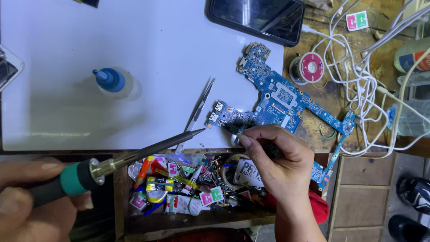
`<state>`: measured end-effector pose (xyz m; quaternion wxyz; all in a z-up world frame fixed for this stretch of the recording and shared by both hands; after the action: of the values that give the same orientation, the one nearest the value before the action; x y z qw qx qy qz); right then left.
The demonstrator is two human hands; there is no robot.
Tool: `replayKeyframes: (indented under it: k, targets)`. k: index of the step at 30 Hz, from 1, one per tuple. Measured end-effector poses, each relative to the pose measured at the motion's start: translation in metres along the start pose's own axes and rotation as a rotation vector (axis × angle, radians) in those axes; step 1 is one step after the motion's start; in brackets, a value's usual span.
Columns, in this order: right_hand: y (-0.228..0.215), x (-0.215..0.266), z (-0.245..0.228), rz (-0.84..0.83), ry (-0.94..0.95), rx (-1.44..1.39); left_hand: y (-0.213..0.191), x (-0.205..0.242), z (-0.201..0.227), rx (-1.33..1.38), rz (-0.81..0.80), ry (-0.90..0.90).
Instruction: The person uses a soldering iron and tweezers to solder a small component onto a blue circuit board. They hold the board steady with one hand while applying heat and solder with the other.
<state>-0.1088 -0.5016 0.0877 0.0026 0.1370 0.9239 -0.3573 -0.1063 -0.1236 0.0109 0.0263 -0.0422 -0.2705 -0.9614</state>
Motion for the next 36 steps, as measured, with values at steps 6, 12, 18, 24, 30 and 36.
replayKeyframes:
  k: [6, 12, 18, 24, 30, 36]
  targets:
    - [-0.001, -0.007, -0.01, 0.021, -0.102, 0.138, 0.048, -0.012, 0.009, 0.08, -0.229, -0.017]
    - [0.0, -0.009, -0.015, 0.044, -0.125, 0.227, 0.094, -0.033, 0.022, -0.509, -0.726, -0.192]
    - [0.001, -0.011, -0.017, 0.017, -0.123, 0.166, 0.188, -0.039, 0.021, -0.403, -0.704, 0.391]
    - [-0.002, -0.015, -0.017, -0.032, -0.151, 0.198, 0.205, -0.048, 0.019, -0.453, -0.715, 0.428]
    - [-0.002, -0.02, -0.017, -0.049, -0.18, 0.314, 0.179, -0.045, 0.016, -0.386, -0.659, 0.312]
    - [0.001, -0.021, -0.016, -0.072, -0.164, 0.328, 0.086, -0.043, -0.002, -0.05, -0.42, -0.392]
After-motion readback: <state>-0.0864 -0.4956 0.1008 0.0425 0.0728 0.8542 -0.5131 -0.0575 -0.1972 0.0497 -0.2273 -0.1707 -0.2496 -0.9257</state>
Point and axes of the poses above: each hand's wrist, its own x-axis away from the middle knuckle, its own y-axis out of the palm, z = x × y, the point moved 4 cm from there along -x, towards the middle knuckle, and after that the axes turned 15 degrees about x, right-handed, at the moved point
